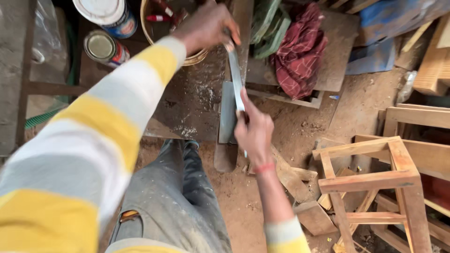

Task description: The person rubs a long metal strip against a sharpening stone fixed to a wooden bench, periodically dipping the strip into a container of dark liquid and wiping the edge with their hands.

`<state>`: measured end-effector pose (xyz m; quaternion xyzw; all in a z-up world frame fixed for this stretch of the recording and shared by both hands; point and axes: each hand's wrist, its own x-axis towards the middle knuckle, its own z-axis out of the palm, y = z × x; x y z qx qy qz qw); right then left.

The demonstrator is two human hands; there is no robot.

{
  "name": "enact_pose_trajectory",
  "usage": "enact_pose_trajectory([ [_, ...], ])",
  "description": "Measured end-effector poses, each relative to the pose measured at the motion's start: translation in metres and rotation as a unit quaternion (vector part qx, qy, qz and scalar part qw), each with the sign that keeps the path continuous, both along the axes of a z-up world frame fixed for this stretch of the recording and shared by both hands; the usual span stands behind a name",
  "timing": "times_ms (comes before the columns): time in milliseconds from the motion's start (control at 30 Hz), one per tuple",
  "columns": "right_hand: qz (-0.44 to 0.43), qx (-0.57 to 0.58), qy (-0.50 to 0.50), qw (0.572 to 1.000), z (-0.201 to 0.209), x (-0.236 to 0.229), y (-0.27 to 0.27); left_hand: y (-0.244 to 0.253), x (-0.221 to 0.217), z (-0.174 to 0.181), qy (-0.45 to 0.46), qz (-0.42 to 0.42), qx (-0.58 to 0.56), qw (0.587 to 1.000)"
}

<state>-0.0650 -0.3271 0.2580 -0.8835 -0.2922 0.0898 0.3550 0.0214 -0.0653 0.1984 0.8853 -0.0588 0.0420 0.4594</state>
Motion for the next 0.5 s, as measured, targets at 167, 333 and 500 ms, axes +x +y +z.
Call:
enact_pose_trajectory([
  [167, -0.05, -0.03, 0.133, 0.989, 0.006, -0.048, -0.039, -0.037, -0.043, -0.001, 0.114, -0.011, 0.012, 0.993],
  [333, -0.109, -0.113, 0.087, 0.984, 0.04, -0.171, -0.108, -0.127, -0.168, 0.037, 0.086, -0.009, 0.004, 0.996],
  [500, -0.015, -0.01, 0.066, 0.998, 0.006, -0.072, -0.065, -0.064, -0.077, -0.015, 0.066, 0.049, 0.016, 0.996],
])
